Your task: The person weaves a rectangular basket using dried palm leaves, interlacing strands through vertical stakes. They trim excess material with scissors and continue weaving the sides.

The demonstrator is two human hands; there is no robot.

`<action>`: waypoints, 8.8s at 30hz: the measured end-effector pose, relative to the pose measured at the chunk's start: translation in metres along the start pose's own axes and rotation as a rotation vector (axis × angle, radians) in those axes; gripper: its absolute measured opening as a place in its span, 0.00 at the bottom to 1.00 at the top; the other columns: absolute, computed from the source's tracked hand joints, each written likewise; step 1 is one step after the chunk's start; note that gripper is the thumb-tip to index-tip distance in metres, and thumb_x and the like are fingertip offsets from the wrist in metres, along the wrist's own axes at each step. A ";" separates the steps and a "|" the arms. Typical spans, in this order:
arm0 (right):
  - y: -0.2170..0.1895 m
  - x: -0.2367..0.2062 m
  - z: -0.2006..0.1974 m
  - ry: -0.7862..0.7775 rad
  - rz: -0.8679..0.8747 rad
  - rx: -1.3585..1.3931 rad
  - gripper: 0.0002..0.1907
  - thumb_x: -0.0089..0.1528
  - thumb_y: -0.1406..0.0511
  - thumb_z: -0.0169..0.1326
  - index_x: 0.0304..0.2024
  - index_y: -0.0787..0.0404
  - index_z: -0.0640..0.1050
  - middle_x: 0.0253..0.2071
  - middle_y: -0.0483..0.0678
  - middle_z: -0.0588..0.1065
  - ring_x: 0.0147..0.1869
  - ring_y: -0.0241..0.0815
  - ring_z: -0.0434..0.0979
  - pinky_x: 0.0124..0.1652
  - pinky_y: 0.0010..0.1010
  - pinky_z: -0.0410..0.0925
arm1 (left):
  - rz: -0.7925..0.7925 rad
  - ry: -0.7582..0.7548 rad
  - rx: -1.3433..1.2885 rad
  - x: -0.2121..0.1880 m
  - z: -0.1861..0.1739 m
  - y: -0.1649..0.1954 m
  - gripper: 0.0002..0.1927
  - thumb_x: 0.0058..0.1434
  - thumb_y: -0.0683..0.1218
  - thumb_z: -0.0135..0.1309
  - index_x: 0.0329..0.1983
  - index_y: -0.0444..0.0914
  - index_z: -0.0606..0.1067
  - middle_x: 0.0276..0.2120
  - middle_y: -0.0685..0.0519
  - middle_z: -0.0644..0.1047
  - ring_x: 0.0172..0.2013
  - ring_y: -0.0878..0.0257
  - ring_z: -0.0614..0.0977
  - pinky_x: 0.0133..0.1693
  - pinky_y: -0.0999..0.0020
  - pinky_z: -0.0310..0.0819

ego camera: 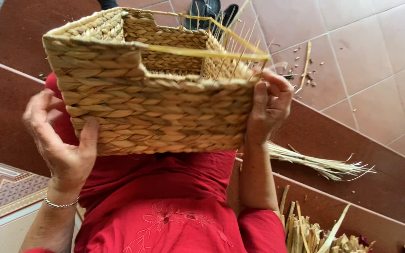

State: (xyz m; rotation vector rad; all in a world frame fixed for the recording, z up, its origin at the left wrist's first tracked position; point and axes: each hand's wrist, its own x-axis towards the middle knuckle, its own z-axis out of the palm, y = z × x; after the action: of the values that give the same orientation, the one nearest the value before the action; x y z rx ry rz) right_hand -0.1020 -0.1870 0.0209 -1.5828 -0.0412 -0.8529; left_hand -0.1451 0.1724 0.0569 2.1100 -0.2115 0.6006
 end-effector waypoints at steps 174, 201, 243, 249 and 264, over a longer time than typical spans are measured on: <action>0.135 -0.047 -0.108 0.109 0.513 -0.963 0.10 0.54 0.65 0.68 0.31 0.65 0.81 0.34 0.55 0.78 0.38 0.52 0.82 0.41 0.42 0.75 | 0.408 -0.393 0.025 0.090 0.061 0.089 0.08 0.65 0.33 0.63 0.46 0.34 0.80 0.44 0.46 0.80 0.41 0.54 0.84 0.41 0.65 0.79; -0.180 0.000 -0.009 -0.371 -0.471 -0.973 0.07 0.55 0.75 0.54 0.27 0.60 0.71 0.20 0.45 0.67 0.23 0.40 0.69 0.26 0.31 0.64 | 0.686 -0.343 -0.063 0.138 0.098 0.046 0.14 0.61 0.41 0.65 0.51 0.40 0.79 0.48 0.55 0.77 0.55 0.55 0.75 0.60 0.53 0.59; -0.087 0.029 0.039 -0.593 -0.494 -0.903 0.08 0.63 0.73 0.64 0.45 0.62 0.79 0.40 0.49 0.74 0.44 0.45 0.77 0.41 0.35 0.73 | 0.279 -1.365 0.620 0.196 0.108 0.067 0.06 0.63 0.43 0.56 0.37 0.42 0.83 0.24 0.55 0.77 0.29 0.61 0.76 0.61 0.52 0.58; -0.086 0.028 0.050 -0.594 -0.491 -0.920 0.10 0.60 0.73 0.64 0.43 0.62 0.79 0.38 0.48 0.71 0.44 0.48 0.72 0.42 0.38 0.69 | 0.141 -1.296 0.126 0.203 0.086 0.055 0.19 0.51 0.45 0.59 0.48 0.42 0.78 0.28 0.53 0.79 0.32 0.57 0.83 0.39 0.59 0.77; -0.095 0.030 0.042 -0.609 -0.374 -0.792 0.12 0.61 0.74 0.62 0.47 0.60 0.82 0.40 0.48 0.70 0.46 0.48 0.69 0.46 0.39 0.67 | 1.170 -0.334 0.419 0.148 0.060 0.060 0.08 0.66 0.46 0.58 0.37 0.35 0.75 0.37 0.52 0.78 0.45 0.58 0.79 0.49 0.57 0.74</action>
State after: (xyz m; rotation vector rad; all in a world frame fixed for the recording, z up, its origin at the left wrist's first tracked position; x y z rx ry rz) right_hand -0.1057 -0.1423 0.1191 -2.6008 -0.4989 -0.6616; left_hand -0.0189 0.1000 0.1454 2.3242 -1.6975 0.9897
